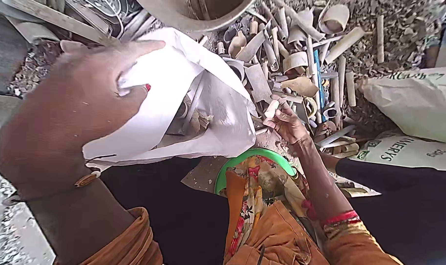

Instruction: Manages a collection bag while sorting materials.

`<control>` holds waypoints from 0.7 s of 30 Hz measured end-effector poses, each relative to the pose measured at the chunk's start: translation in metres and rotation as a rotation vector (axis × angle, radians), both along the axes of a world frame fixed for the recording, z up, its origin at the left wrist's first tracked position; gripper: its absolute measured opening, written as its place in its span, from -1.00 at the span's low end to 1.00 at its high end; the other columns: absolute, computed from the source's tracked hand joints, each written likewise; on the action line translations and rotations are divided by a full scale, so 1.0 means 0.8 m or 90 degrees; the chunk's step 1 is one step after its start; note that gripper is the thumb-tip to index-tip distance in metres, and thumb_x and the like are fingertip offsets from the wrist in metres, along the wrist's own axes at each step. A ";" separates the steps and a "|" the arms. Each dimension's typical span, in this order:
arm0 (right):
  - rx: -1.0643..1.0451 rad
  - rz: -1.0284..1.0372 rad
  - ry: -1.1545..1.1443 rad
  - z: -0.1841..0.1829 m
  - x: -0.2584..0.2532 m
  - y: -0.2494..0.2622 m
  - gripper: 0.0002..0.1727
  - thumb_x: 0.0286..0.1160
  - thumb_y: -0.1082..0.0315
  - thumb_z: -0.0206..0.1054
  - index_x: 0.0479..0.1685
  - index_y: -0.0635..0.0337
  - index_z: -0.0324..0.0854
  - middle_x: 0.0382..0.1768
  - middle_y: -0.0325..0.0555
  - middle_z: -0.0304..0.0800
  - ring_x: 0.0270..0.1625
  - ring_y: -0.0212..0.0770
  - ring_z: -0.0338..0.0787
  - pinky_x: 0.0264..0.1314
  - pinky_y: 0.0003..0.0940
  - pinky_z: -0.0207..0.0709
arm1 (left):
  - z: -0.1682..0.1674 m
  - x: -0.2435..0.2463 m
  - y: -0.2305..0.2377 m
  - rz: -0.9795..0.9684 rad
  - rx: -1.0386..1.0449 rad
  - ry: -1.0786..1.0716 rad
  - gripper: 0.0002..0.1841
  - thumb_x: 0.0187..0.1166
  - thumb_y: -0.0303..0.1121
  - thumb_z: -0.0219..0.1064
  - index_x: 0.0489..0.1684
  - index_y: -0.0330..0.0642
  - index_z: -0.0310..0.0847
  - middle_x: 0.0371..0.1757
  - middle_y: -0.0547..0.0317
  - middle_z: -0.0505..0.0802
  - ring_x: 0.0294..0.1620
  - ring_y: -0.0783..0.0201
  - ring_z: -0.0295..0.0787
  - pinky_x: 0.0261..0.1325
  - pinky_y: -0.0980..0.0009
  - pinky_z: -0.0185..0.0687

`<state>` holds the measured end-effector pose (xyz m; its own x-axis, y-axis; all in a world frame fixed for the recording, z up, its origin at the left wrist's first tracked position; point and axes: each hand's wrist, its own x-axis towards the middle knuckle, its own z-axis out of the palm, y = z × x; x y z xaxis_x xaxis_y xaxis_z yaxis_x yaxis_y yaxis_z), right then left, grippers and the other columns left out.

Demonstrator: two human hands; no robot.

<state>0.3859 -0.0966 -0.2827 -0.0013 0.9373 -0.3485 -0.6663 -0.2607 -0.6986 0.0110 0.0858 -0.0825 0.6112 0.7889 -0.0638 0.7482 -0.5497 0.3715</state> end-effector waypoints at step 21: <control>-0.117 0.070 -0.901 -0.020 -0.029 0.101 -0.69 0.68 0.31 0.27 0.02 0.45 0.73 -0.15 0.40 0.80 -0.04 0.32 0.82 0.09 0.34 0.60 | 0.010 0.059 -0.039 0.012 -0.123 0.081 -0.25 0.59 -0.46 0.40 0.81 0.30 0.29 0.52 0.05 0.70 0.37 -0.11 0.73 0.31 -0.26 0.61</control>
<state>0.3627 -0.0157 -0.2985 0.3748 0.8976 -0.2321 0.5798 -0.4223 -0.6968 0.0582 0.0544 -0.0742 0.5738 0.7659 -0.2900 0.8051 -0.4626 0.3712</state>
